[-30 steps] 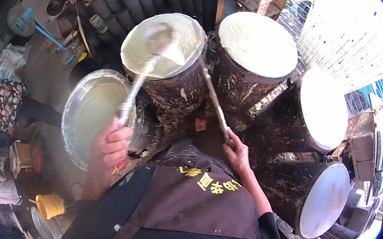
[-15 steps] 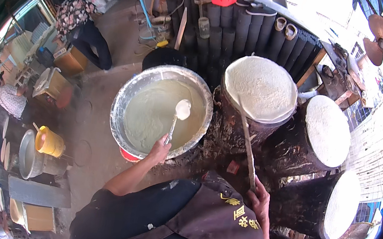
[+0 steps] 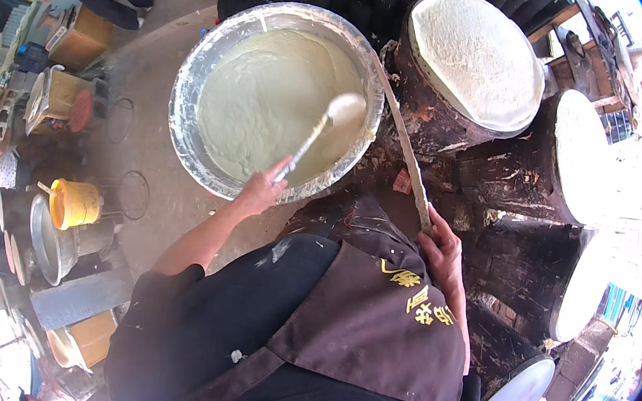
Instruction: The person ladles batter onto several hot griddles and spreads it into thin circles using a wooden spreader. They flip the crepes and stack them on a nearby surface. The process is repeated continuously across multiple griddles.
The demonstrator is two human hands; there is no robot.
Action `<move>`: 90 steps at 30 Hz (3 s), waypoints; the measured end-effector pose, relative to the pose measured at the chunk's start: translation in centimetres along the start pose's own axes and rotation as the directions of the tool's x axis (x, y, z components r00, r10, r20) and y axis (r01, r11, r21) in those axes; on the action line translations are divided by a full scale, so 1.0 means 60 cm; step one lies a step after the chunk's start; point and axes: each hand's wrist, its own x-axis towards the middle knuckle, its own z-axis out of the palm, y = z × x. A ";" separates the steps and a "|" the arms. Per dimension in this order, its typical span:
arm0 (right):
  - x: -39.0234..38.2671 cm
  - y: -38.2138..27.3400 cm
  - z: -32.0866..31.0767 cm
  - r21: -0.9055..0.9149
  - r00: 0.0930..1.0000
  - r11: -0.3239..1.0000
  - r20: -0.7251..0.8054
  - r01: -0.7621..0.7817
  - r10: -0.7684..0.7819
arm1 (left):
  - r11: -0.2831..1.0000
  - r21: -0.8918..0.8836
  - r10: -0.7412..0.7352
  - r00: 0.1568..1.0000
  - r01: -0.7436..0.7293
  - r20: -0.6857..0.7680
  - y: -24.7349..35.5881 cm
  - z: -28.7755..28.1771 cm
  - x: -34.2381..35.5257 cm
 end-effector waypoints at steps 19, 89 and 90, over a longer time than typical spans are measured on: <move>-0.022 0.009 0.057 -0.140 0.982 0.975 0.055 -0.171 0.180 | 0.122 -0.862 0.039 0.866 0.492 0.499 0.026 0.069 0.058; -0.009 0.030 0.029 0.433 0.990 0.899 0.088 0.058 -0.107 | 0.013 -0.909 0.426 0.820 0.416 0.382 0.156 -0.057 -0.192; -0.012 0.027 0.027 0.447 0.990 0.894 0.103 0.039 -0.095 | -0.018 -0.909 0.443 0.818 0.417 0.366 0.158 -0.053 -0.190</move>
